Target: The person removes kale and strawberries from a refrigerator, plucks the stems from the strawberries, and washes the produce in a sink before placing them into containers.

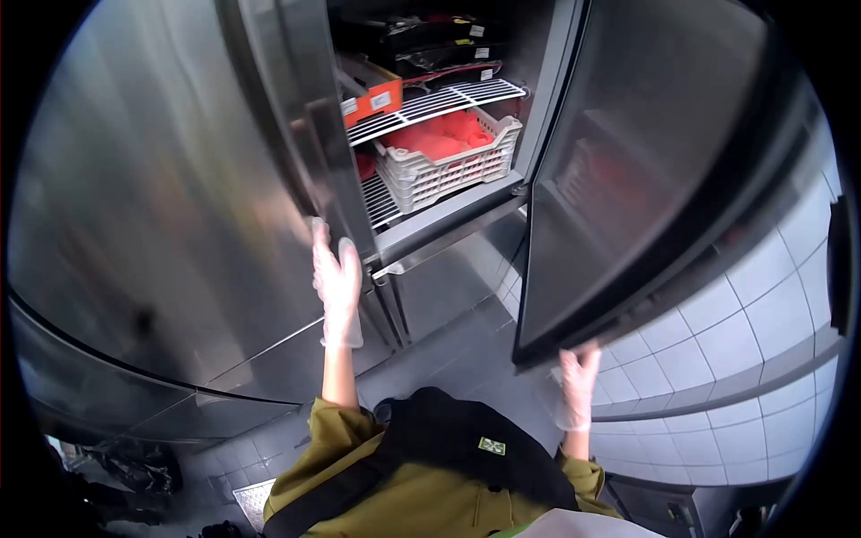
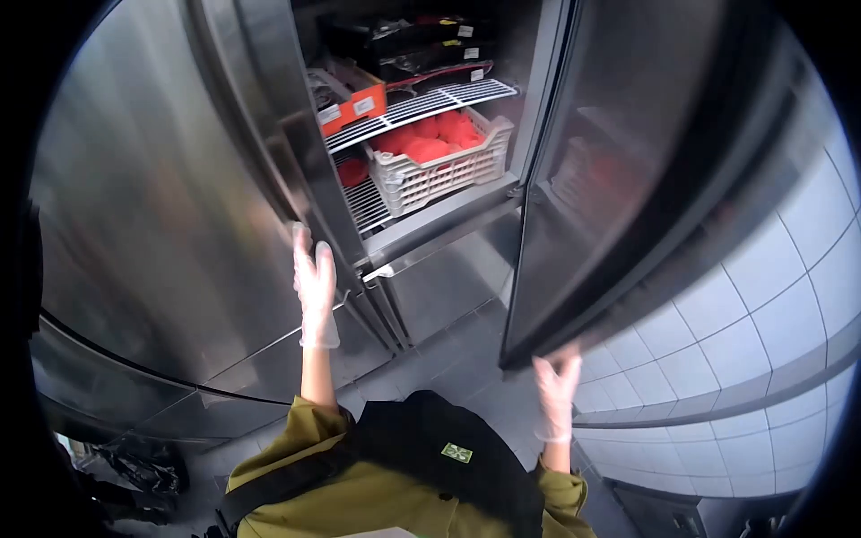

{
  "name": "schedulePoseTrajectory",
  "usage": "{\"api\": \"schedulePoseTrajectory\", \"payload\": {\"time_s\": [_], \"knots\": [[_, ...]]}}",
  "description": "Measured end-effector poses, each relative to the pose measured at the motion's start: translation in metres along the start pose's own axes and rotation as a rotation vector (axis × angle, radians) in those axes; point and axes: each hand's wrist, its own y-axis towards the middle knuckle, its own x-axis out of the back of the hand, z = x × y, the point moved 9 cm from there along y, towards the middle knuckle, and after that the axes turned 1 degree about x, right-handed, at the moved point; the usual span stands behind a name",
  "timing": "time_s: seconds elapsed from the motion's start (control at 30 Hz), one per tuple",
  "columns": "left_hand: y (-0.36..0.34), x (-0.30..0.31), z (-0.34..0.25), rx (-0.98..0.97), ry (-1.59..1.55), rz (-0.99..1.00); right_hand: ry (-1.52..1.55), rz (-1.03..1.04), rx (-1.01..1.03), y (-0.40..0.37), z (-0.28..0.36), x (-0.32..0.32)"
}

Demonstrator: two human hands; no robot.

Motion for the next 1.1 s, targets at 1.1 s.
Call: {"api": "schedulePoseTrajectory", "payload": {"time_s": [1.1], "knots": [[-0.167, 0.244, -0.13, -0.371, 0.586, -1.214, -0.061, 0.694, 0.503, 0.063, 0.108, -0.376]]}}
